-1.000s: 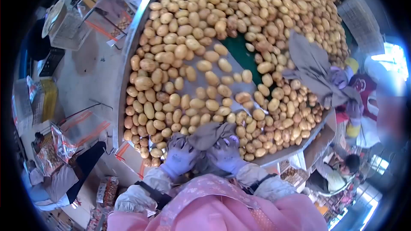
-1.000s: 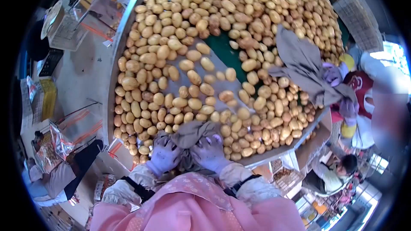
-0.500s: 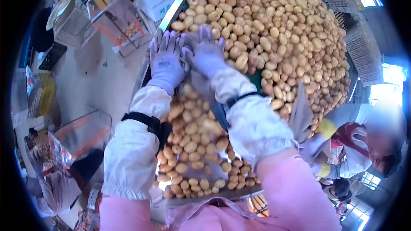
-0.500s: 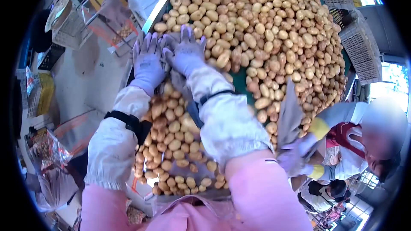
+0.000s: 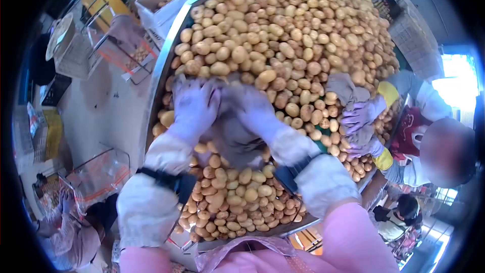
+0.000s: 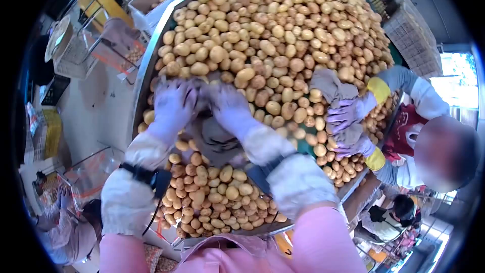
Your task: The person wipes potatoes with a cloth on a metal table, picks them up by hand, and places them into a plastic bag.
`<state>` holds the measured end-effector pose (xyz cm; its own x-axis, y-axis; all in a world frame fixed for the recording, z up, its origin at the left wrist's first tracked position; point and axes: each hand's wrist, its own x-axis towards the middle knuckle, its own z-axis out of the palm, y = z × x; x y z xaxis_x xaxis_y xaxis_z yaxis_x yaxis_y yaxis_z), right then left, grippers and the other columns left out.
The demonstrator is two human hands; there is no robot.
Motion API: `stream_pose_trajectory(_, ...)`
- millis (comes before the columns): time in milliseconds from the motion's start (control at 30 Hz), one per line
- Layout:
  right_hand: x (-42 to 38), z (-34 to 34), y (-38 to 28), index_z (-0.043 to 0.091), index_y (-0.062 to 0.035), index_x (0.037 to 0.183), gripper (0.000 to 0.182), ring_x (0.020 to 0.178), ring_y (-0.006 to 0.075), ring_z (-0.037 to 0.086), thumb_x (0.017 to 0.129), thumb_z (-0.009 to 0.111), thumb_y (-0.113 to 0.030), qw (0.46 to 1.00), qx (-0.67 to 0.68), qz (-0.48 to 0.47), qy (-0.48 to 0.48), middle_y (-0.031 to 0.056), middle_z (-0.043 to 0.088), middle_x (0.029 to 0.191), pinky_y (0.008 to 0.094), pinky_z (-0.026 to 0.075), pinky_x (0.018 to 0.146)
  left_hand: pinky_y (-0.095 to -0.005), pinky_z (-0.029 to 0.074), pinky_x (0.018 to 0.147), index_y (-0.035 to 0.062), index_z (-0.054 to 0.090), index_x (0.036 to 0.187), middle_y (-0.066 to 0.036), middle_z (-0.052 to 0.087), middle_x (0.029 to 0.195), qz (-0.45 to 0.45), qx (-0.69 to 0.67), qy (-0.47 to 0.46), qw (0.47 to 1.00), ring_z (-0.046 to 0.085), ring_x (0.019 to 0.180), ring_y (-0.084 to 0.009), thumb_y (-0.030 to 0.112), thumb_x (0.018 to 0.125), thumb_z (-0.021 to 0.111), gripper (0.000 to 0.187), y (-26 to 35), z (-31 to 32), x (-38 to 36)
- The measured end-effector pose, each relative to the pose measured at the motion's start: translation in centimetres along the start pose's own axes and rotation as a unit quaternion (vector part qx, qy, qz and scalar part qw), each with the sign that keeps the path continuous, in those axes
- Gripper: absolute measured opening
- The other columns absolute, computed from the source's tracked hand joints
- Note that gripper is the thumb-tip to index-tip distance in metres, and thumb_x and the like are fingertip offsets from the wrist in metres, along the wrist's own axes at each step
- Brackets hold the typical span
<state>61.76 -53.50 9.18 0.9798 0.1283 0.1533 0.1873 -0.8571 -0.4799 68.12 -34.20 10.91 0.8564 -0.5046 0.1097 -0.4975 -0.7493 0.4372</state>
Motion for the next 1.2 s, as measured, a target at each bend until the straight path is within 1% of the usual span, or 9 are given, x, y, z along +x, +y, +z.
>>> stream_pose_trajectory(133,-15.3,-7.1,-3.6,0.069,-0.0322,0.12,0.034,0.085,0.0307,0.067,0.089,0.066,-0.018,0.948,0.207,0.164,-0.177,0.01,0.069,0.107,0.0424,0.056,0.082,-0.0561,0.049,0.091,0.0105,0.068,0.108,-0.017,0.066,0.107,0.191,-0.117,-0.039,0.974,0.063,0.102,-0.0381,0.021,0.078,0.069,0.032,5.1,-0.2,-13.0)
stream_pose_trajectory(200,-19.7,-4.3,-1.0,0.069,-0.0242,0.122,0.033,0.088,0.0329,0.066,0.089,0.068,-0.022,0.999,-0.009,-0.029,-0.04,0.0092,0.068,0.107,0.0456,0.055,0.083,-0.0542,0.051,0.087,0.0098,0.066,0.111,-0.018,0.064,0.11,0.184,-0.116,-0.021,0.976,0.063,0.101,-0.0399,0.023,0.072,0.073,0.042,7.2,2.3,-13.4)
stream_pose_trajectory(300,-14.0,-6.6,2.3,0.066,-0.0193,0.126,0.042,0.092,0.034,0.065,0.084,0.071,-0.017,0.983,0.097,0.13,-0.087,0.0098,0.066,0.109,0.0442,0.055,0.081,-0.0491,0.052,0.08,0.0097,0.063,0.116,-0.018,0.063,0.108,0.131,-0.216,-0.082,0.964,0.062,0.099,-0.041,0.027,0.079,0.075,0.043,8.4,1.7,-4.4)
stream_pose_trajectory(467,-1.7,-23.0,8.1,0.066,-0.0265,0.124,0.046,0.09,0.0255,0.068,0.083,0.062,-0.006,0.957,-0.275,-0.033,0.087,0.0046,0.069,0.107,0.0353,0.057,0.07,-0.0443,0.053,0.082,0.0085,0.068,0.115,-0.015,0.065,0.1,0.227,-0.153,0.091,0.958,0.065,0.094,-0.0356,0.007,0.089,0.066,0.026,13.4,-4.0,11.7)
stream_pose_trajectory(567,4.8,-29.9,14.2,0.065,-0.0322,0.132,0.046,0.124,0.0346,0.057,0.09,0.06,-0.014,0.879,-0.442,-0.016,0.178,0.0068,0.059,0.138,0.0527,0.044,0.105,-0.0478,0.048,0.097,0.0054,0.065,0.124,-0.019,0.064,0.12,0.289,-0.066,0.215,0.93,0.06,0.112,-0.0398,0.015,0.095,0.058,0.031,16.1,-1.9,24.5)
stream_pose_trajectory(700,7.8,-21.0,25.6,0.055,-0.0354,0.144,0.054,0.149,0.0382,0.031,0.093,0.058,-0.053,0.877,-0.41,0.239,0.076,0.0108,0.03,0.165,0.065,0.026,0.117,-0.0461,0.041,0.112,0.0031,0.058,0.136,-0.023,0.061,0.134,0.177,-0.041,0.111,0.977,0.055,0.128,-0.0396,0.035,0.098,0.054,0.05,16.4,14.8,29.8)
stream_pose_trajectory(967,6.5,-21.7,26.3,0.045,-0.0246,0.152,0.07,0.141,0.036,0.043,0.091,0.062,-0.054,0.963,-0.066,0.26,0.014,0.0203,0.05,0.148,0.0565,0.038,0.113,-0.0487,0.051,0.094,0.0052,0.065,0.117,-0.022,0.067,0.113,0.166,-0.088,0.047,0.981,0.065,0.106,-0.039,0.046,0.094,0.06,0.047,17.2,11.0,30.0)
stream_pose_trajectory(1033,1.1,-18.2,23.7,0.047,-0.0166,0.149,0.068,0.137,0.0415,0.047,0.092,0.063,-0.049,0.974,-0.075,0.21,0.027,0.023,0.052,0.144,0.0523,0.038,0.114,-0.049,0.049,0.095,0.007,0.067,0.108,-0.019,0.069,0.1,0.179,-0.086,-0.136,0.971,0.066,0.098,-0.0392,0.043,0.094,0.061,0.04,16.0,9.1,26.2)
stream_pose_trajectory(1200,1.5,-14.6,22.9,0.053,-0.0146,0.143,0.053,0.136,0.0464,0.045,0.093,0.061,-0.03,0.962,-0.221,0.159,0.018,0.024,0.046,0.15,0.0522,0.037,0.115,-0.0532,0.039,0.106,0.0089,0.069,0.098,-0.019,0.069,0.094,0.264,-0.011,0.141,0.954,0.068,0.095,-0.0357,0.038,0.097,0.057,0.031,14.6,13.6,22.6)
